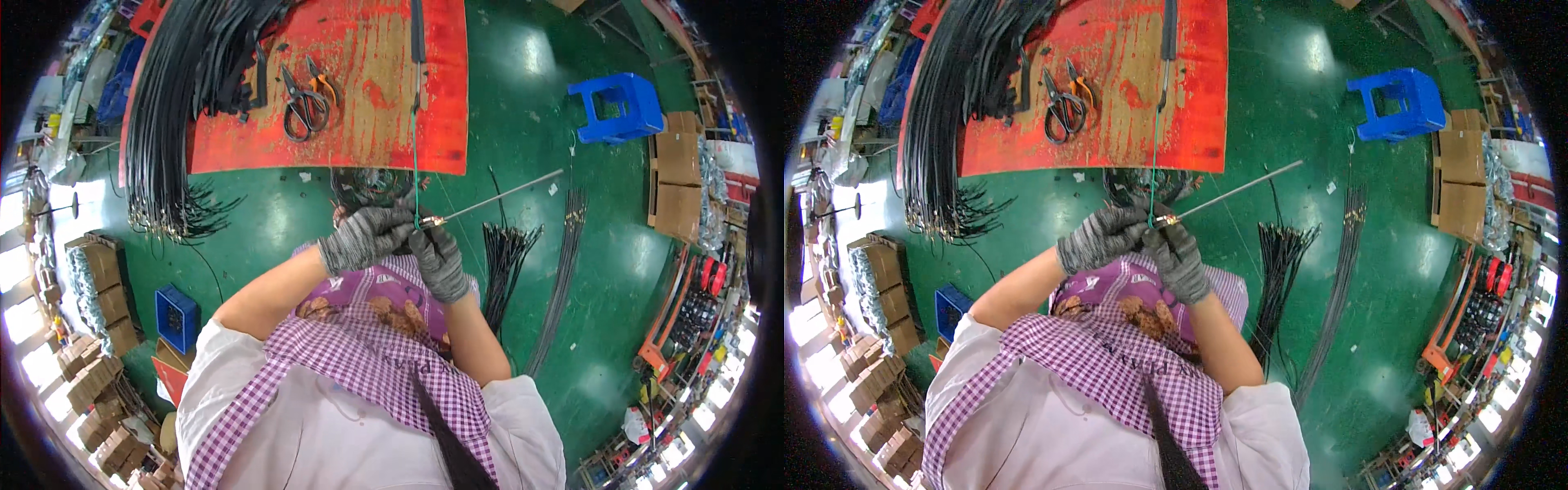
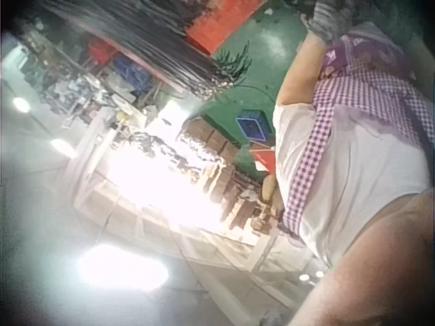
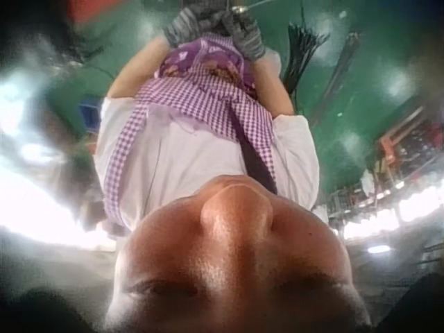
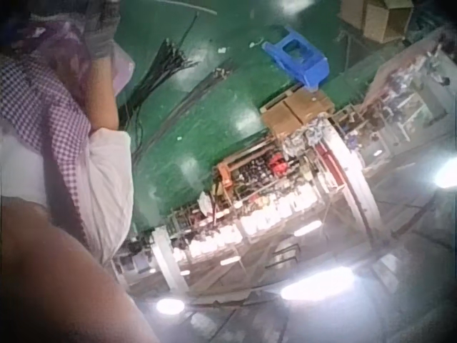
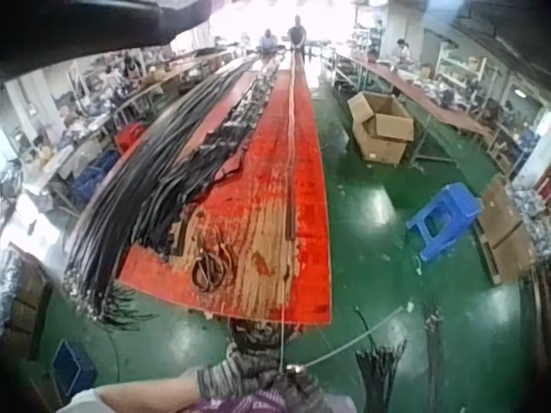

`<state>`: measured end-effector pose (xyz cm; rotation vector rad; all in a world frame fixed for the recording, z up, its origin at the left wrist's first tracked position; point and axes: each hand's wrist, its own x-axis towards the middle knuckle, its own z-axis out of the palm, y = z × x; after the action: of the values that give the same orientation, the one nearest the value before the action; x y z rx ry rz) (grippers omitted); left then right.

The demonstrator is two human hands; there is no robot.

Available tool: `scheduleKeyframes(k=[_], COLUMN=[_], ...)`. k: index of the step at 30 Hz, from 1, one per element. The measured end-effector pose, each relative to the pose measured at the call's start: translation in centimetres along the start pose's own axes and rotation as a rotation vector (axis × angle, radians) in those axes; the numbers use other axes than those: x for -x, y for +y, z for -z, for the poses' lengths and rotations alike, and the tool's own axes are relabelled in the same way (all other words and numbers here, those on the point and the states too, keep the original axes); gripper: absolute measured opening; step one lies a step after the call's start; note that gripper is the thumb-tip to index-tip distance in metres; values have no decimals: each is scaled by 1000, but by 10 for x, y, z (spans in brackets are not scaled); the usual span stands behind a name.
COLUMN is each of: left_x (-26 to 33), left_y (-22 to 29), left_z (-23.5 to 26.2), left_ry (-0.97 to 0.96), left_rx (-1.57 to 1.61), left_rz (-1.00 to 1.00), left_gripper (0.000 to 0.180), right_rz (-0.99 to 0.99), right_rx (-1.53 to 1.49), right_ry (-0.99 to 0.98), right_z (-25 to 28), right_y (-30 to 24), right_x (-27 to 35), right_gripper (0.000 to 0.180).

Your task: The person strips the black insulation from the ends of long electrical cables using pliers. They repeatedly pick up cables from a pile on a red workbench, pull the insulation off the wire ends, and place the stripped cables onto the green floor.

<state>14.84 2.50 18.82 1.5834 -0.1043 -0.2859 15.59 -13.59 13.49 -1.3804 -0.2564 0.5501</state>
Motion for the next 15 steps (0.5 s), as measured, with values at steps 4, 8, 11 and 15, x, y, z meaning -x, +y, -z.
scheduleKeyframes(k=[4,8,11,15], left_x=[-4,-4,-16,-32], left_y=[3,-51,-46,-49], left_z=[-4,-14,-6,22], left_ry=[92,88,-57,-355], left_rx=[803,1139,884,658], left_rz=[693,795,768,600], left_gripper=[18,20,22,34], right_rz=[-209,-225,-213,-245], right_rx=[-228,-443,-550,-354], right_ry=[79,64,32,153], right_z=[0,-1,5,10], right_y=[3,-8,-22,10], right_x=[-6,-15,-22,-17], right_gripper=[30,27,27,28])
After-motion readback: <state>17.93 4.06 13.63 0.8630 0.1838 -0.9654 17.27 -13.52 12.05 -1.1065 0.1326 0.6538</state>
